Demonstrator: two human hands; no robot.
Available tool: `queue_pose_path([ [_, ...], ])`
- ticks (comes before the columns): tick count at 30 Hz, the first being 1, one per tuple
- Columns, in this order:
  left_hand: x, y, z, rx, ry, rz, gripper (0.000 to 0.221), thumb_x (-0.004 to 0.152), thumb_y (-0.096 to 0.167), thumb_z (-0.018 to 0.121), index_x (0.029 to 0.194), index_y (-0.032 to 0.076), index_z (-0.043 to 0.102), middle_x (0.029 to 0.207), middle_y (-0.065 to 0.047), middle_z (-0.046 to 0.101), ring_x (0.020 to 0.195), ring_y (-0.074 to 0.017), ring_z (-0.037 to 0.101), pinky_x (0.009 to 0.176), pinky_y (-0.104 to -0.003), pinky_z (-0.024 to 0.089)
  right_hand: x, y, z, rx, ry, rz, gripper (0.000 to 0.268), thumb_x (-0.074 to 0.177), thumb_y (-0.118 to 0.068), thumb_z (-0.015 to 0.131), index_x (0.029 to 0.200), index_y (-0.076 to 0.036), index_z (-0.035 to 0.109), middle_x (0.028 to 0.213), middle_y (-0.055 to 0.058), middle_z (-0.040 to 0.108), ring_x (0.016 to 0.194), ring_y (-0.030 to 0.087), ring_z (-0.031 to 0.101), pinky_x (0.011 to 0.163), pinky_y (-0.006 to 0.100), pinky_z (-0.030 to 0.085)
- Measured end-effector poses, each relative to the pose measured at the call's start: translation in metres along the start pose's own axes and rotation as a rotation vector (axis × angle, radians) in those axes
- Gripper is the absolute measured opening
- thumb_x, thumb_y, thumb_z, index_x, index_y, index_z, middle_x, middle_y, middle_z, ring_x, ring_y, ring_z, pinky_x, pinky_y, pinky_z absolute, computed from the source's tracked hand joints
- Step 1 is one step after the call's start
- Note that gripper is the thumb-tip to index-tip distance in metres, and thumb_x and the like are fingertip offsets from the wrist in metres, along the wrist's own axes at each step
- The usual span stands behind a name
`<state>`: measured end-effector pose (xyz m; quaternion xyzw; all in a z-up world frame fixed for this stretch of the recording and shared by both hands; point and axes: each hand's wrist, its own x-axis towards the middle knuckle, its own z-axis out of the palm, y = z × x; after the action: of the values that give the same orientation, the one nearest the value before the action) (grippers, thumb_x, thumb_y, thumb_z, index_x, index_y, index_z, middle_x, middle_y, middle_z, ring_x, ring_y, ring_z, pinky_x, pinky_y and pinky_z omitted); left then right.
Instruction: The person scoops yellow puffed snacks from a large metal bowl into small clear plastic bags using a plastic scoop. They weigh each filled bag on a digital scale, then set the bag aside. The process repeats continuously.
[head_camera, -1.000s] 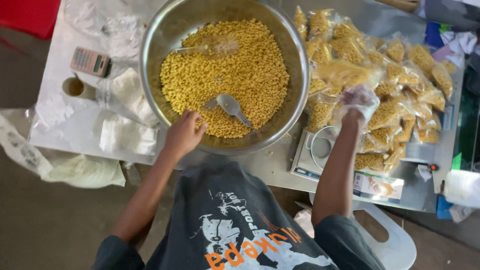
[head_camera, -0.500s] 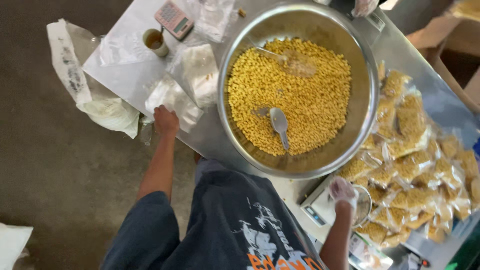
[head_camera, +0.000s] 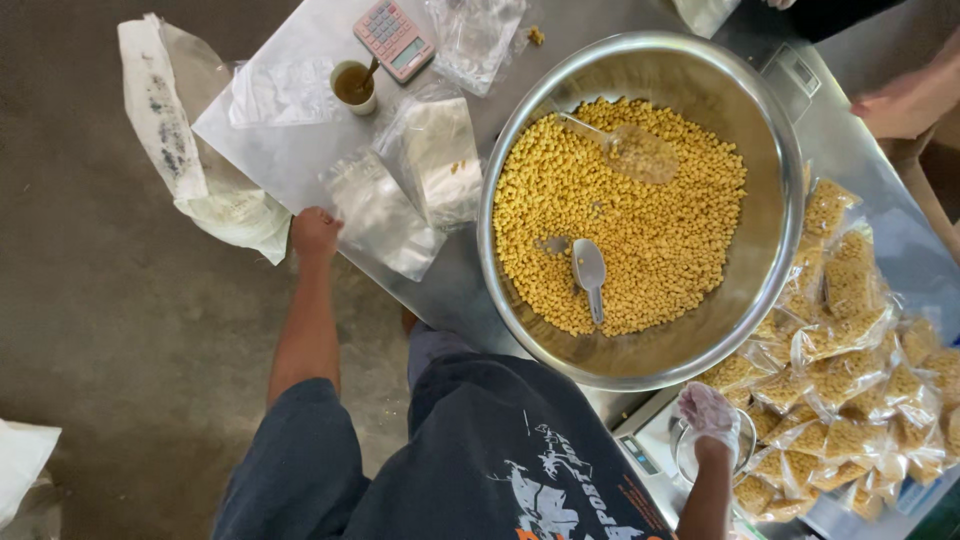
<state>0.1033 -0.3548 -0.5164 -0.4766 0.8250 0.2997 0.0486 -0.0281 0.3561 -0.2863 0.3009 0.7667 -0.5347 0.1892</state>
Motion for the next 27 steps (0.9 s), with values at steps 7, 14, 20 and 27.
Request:
queue_pose_path([
  [7,-0.016,0.016,-0.02,0.182,0.285,0.23,0.011,0.085,0.02,0.078,0.081,0.01,0.077,0.102,-0.015,0.068,0.094,-0.0361,0.066,0.077,-0.05,0.053,0.036,-0.006,0.025,-0.207,-0.094,-0.027,0.03,0.099,-0.024,0.069,0.111,0.003,0.069,0.093,0.009,0.071,0.081,0.017,0.069,0.075,0.029,0.057],
  [14,-0.03,0.045,-0.02,-0.104,0.024,0.06,0.018,0.095,0.026,0.071,0.092,0.009,0.075,0.099,-0.02,0.071,0.097,-0.0384,0.069,0.091,-0.047,0.057,0.05,0.003,0.047,-0.062,-0.259,-0.141,0.023,0.094,-0.024,0.07,0.103,-0.003,0.07,0.086,0.004,0.072,0.076,0.014,0.069,0.072,0.028,0.058],
  [20,-0.046,0.049,-0.014,0.045,0.126,0.122,0.032,0.086,0.025,0.076,0.112,0.007,0.072,0.118,-0.019,0.063,0.11,-0.0397,0.061,0.091,-0.052,0.051,0.041,0.019,0.073,-0.081,-0.361,-0.193,0.024,0.096,-0.026,0.072,0.099,-0.002,0.071,0.081,0.001,0.065,0.07,0.01,0.059,0.065,0.025,0.049],
  [27,-0.044,0.046,0.017,-0.18,0.107,-0.415,0.037,0.087,0.031,0.077,0.11,0.004,0.067,0.118,-0.017,0.063,0.109,-0.0343,0.061,0.089,-0.049,0.052,0.011,0.053,0.056,-0.17,-0.303,-0.1,0.03,0.096,-0.029,0.071,0.108,-0.001,0.071,0.089,0.005,0.073,0.076,0.014,0.068,0.068,0.027,0.054],
])
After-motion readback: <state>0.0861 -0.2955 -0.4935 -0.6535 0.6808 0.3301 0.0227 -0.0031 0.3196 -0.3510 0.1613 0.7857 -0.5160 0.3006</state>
